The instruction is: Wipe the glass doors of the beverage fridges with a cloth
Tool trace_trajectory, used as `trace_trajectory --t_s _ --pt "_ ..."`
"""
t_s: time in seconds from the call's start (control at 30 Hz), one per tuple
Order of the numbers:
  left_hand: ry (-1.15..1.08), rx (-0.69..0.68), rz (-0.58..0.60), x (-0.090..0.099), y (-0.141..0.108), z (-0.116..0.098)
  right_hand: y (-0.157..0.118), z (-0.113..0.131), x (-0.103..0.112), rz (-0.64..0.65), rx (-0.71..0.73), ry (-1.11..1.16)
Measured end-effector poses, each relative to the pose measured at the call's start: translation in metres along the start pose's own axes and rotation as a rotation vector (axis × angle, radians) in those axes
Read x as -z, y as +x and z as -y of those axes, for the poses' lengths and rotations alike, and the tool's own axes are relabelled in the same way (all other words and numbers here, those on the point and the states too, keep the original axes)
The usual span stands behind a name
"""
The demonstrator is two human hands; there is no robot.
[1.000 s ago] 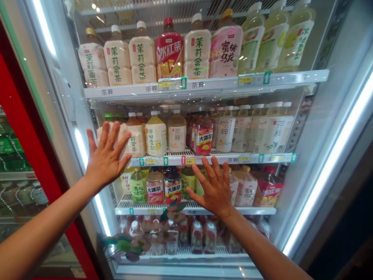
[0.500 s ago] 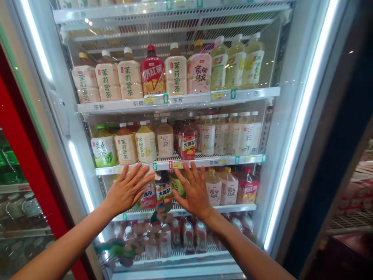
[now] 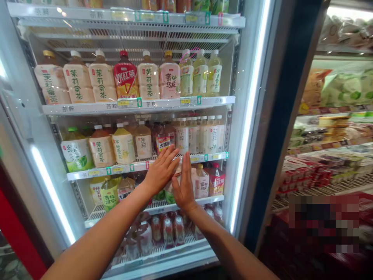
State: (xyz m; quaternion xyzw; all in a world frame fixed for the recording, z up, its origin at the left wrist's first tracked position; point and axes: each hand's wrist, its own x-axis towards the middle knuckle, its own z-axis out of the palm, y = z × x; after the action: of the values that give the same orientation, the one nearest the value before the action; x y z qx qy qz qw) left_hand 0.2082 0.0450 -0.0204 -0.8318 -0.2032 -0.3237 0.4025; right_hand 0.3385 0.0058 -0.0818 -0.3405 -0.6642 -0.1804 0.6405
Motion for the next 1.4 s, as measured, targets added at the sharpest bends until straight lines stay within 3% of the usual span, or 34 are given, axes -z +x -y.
trace_trajectory --t_s 0.17,0.3,0.37,0.43,0.5,0.57,0.7,0.77,0.87,1.0,1.07,1.13,1.2,1.3,1.37,1.4 --pt "0.052 0.03 -0.05 0.004 -0.004 0.003 -0.038 -0.011 0.005 0.059 0.062 -0.097" --pt "0.115 0.131 -0.016 0.009 -0.003 -0.002 -0.038 0.011 -0.017 0.021 -0.191 -0.103" --pt "0.13 0.084 0.07 0.02 -0.008 0.002 -0.03 0.021 -0.033 -0.034 -0.316 -0.108" --pt "0.138 -0.026 0.153 0.041 -0.019 0.013 -0.02 0.021 -0.043 -0.079 -0.35 -0.14" --pt "0.156 -0.113 0.192 0.071 -0.037 0.033 -0.006 0.006 -0.041 -0.095 -0.3 -0.195" --pt "0.192 -0.119 0.187 0.104 -0.058 0.063 0.017 -0.027 -0.025 -0.119 -0.233 -0.273" --pt "0.259 0.008 0.129 0.157 -0.095 0.132 0.09 -0.101 0.014 -0.248 -0.293 -0.424" --pt "0.285 0.116 0.072 0.165 -0.105 0.16 0.126 -0.106 0.017 -0.298 -0.316 -0.469" --pt "0.301 0.262 -0.035 0.158 -0.109 0.182 0.147 -0.056 -0.012 -0.213 -0.096 -0.544" --pt "0.276 0.29 -0.077 0.145 -0.109 0.185 0.123 0.04 -0.067 0.235 0.437 -0.543" --pt "0.263 0.279 -0.088 0.144 -0.111 0.183 0.123 0.062 -0.077 0.488 0.692 -0.505" --pt "0.252 0.273 -0.107 0.144 -0.114 0.181 0.149 0.065 -0.074 0.623 0.834 -0.478" --pt "0.253 0.273 -0.139 0.143 -0.119 0.179 0.195 0.059 -0.068 0.531 0.777 -0.483" --pt "0.267 0.285 -0.193 0.139 -0.125 0.176 0.247 0.057 -0.07 0.165 0.467 -0.498" --pt "0.266 0.298 -0.217 0.137 -0.127 0.175 0.239 0.062 -0.081 0.067 0.428 -0.475" --pt "0.259 0.304 -0.222 0.137 -0.128 0.175 0.221 0.064 -0.087 0.101 0.505 -0.459"
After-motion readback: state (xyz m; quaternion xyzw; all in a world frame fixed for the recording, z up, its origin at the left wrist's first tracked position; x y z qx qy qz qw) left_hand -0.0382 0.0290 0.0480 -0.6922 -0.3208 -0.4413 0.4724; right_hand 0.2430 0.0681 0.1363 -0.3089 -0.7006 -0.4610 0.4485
